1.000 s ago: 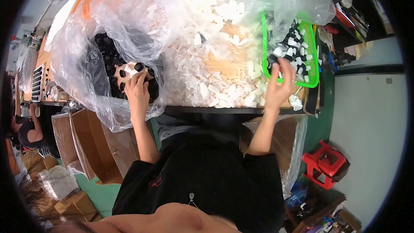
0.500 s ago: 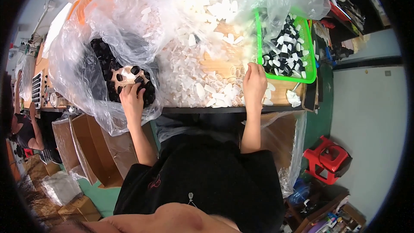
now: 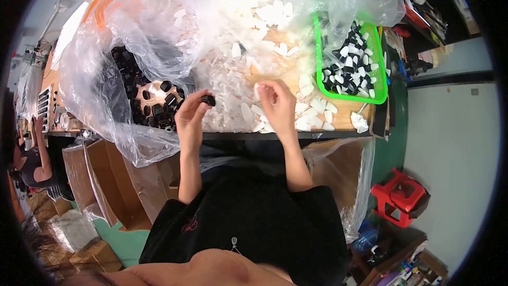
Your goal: Assembling small black plastic circular components at a manufacturing workstation.
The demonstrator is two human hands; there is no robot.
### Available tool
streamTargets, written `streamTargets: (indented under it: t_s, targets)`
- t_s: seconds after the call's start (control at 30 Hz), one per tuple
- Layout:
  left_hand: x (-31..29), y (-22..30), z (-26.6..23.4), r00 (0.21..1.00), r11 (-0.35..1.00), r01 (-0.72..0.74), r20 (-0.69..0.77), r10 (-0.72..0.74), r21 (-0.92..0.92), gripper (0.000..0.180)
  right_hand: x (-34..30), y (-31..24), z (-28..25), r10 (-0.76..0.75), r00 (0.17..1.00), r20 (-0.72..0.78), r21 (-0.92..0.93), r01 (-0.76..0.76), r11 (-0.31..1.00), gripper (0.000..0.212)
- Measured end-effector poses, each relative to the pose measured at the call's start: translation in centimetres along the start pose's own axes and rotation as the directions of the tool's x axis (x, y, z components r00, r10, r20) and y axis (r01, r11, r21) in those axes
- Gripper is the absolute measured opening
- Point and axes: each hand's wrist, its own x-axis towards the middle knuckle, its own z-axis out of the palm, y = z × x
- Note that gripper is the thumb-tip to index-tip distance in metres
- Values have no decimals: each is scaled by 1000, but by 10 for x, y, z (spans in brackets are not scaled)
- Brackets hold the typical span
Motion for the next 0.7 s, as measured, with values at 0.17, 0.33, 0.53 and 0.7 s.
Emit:
streamTargets:
  t_s: [0.17, 0.33, 0.53, 0.7]
  targets:
    - [-4, -5, 30, 996, 952, 58, 75, -37, -301, 27, -24, -42, 21, -60, 971, -231, 511, 174, 842, 20]
    - [-6, 1, 38, 993, 942, 71, 107, -38, -329, 27, -17, -53, 24, -341, 886, -313, 225, 418, 880, 19]
    - [-7, 7, 44, 997, 966, 38, 69, -21, -257, 25, -21, -56, 24, -439, 848, -297, 41, 471, 881, 19]
    - [-10, 8, 45, 998, 994, -52, 29, 55, -96, 26, -26, -59, 30, -346, 872, -347, 59, 388, 920, 20]
